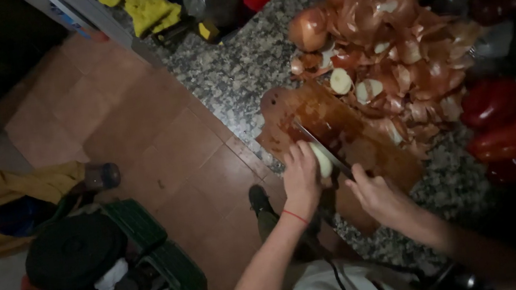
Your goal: Peel and cut onions on a wooden cutting board at a kitchen counter.
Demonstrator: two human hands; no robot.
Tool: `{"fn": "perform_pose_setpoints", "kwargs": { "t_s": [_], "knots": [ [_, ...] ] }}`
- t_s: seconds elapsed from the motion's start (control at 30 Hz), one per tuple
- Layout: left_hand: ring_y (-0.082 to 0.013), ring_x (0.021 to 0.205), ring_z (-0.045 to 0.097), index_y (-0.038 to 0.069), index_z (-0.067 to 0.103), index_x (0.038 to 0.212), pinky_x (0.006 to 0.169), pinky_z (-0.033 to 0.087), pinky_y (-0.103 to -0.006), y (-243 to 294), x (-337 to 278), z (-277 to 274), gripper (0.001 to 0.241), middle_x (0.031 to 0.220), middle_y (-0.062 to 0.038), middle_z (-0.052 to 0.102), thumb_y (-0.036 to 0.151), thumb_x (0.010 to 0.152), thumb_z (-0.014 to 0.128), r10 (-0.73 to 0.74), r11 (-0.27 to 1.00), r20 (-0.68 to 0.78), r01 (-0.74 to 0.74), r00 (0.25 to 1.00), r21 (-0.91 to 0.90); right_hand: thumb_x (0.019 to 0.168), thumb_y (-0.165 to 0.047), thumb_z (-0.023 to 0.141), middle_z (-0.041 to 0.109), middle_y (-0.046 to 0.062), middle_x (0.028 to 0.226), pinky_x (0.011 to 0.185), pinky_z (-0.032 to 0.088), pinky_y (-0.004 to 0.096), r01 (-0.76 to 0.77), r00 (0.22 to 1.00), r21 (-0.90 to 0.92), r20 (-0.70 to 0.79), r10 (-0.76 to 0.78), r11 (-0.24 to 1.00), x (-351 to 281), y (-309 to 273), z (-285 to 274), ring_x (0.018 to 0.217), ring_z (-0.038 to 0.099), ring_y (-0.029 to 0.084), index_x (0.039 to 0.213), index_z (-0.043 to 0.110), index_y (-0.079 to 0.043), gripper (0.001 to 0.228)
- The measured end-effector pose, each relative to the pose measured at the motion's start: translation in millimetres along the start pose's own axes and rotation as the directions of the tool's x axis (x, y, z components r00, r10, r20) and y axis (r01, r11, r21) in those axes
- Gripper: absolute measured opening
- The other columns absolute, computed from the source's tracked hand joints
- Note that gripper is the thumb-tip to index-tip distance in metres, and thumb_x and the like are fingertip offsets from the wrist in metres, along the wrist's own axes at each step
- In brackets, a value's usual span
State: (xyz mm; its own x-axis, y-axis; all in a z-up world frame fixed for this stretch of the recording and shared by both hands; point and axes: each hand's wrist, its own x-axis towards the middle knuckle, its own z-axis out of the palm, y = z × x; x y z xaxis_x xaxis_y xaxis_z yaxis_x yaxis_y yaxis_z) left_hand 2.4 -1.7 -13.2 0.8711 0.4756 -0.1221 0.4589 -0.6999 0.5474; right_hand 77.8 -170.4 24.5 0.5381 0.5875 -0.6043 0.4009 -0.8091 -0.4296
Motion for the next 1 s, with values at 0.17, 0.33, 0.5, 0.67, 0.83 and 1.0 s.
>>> {"fn": "perform_pose_setpoints", "kwargs": {
  "t_s": [0.17, 0.33, 0.5, 0.67, 0.83, 1.0],
  "knots": [
    [-0.0385, 0.112, 0.056, -0.006, 0.041, 0.134, 0.079, 0.06, -0.0397, 0, -1, -2, 0.101, 0.118, -0.018, 0.051, 0.014, 0.051, 0.094, 0.025, 1.0, -0.02, -0.025, 0.999, 0.007, 0.104, -0.024, 0.05, 0.053, 0.025, 0.058, 0.046, 0.041, 0.05, 0.138, 0.981, -0.062, -0.131, -0.145, 0.989, 15, -14, 5, 0.05, 0.052, 0.041, 0.104, 0.043, 0.003, 0.028],
    [-0.0391, 0.11, 0.055, -0.008, 0.039, 0.133, 0.078, 0.059, -0.0404, -3, -1, 5, 0.101, 0.119, -0.02, 0.05, 0.015, 0.051, 0.094, 0.014, 1.0, 0.015, -0.014, 1.0, -0.001, 0.105, -0.026, 0.049, 0.057, 0.022, 0.058, 0.049, 0.046, 0.051, 0.089, 0.993, -0.239, -0.058, -0.105, 0.967, 7, -12, 10, 0.05, 0.058, 0.039, 0.101, 0.043, 0.002, 0.028],
    [-0.0363, 0.114, 0.057, -0.006, 0.042, 0.137, 0.075, 0.061, -0.0342, -9, 0, 20, 0.09, 0.124, -0.018, 0.052, 0.014, 0.064, 0.091, 0.068, 0.987, -0.096, -0.053, 0.993, 0.152, 0.107, -0.027, 0.047, 0.059, 0.023, 0.059, 0.052, 0.046, 0.052, -0.018, 1.0, -0.197, -0.013, 0.016, 0.98, -7, -11, 6, 0.051, 0.06, 0.04, 0.105, 0.041, -0.001, 0.027],
    [-0.0391, 0.112, 0.056, -0.007, 0.041, 0.137, 0.075, 0.061, -0.0358, -18, 6, 31, 0.094, 0.124, -0.021, 0.051, 0.014, 0.062, 0.092, 0.085, 0.988, -0.081, -0.074, 0.993, 0.136, 0.105, -0.024, 0.05, 0.057, 0.023, 0.059, 0.049, 0.043, 0.049, 0.061, 0.994, -0.141, -0.076, -0.073, 0.988, 32, 6, 25, 0.05, 0.056, 0.037, 0.11, 0.04, 0.002, 0.028],
    [-0.0386, 0.115, 0.056, -0.004, 0.04, 0.138, 0.076, 0.06, -0.0359, -3, 5, 2, 0.093, 0.125, -0.019, 0.051, 0.014, 0.064, 0.093, 0.059, 0.992, -0.025, -0.056, 0.998, 0.111, 0.101, -0.017, 0.05, 0.055, 0.02, 0.059, 0.041, 0.041, 0.044, 0.175, 0.98, -0.035, -0.086, -0.177, 0.984, 28, 51, 45, 0.044, 0.052, 0.03, 0.119, 0.037, 0.007, 0.032],
    [-0.0423, 0.116, 0.053, -0.004, 0.039, 0.131, 0.081, 0.059, -0.0423, 5, 13, -9, 0.102, 0.122, -0.021, 0.05, 0.018, 0.049, 0.096, -0.007, 1.0, 0.099, 0.007, 0.995, -0.003, 0.104, -0.021, 0.048, 0.052, 0.013, 0.057, 0.043, 0.033, 0.043, 0.026, 1.0, 0.075, 0.011, -0.027, 0.997, 26, 30, 26, 0.04, 0.049, 0.023, 0.121, 0.042, 0.004, 0.031]
  ]
}}
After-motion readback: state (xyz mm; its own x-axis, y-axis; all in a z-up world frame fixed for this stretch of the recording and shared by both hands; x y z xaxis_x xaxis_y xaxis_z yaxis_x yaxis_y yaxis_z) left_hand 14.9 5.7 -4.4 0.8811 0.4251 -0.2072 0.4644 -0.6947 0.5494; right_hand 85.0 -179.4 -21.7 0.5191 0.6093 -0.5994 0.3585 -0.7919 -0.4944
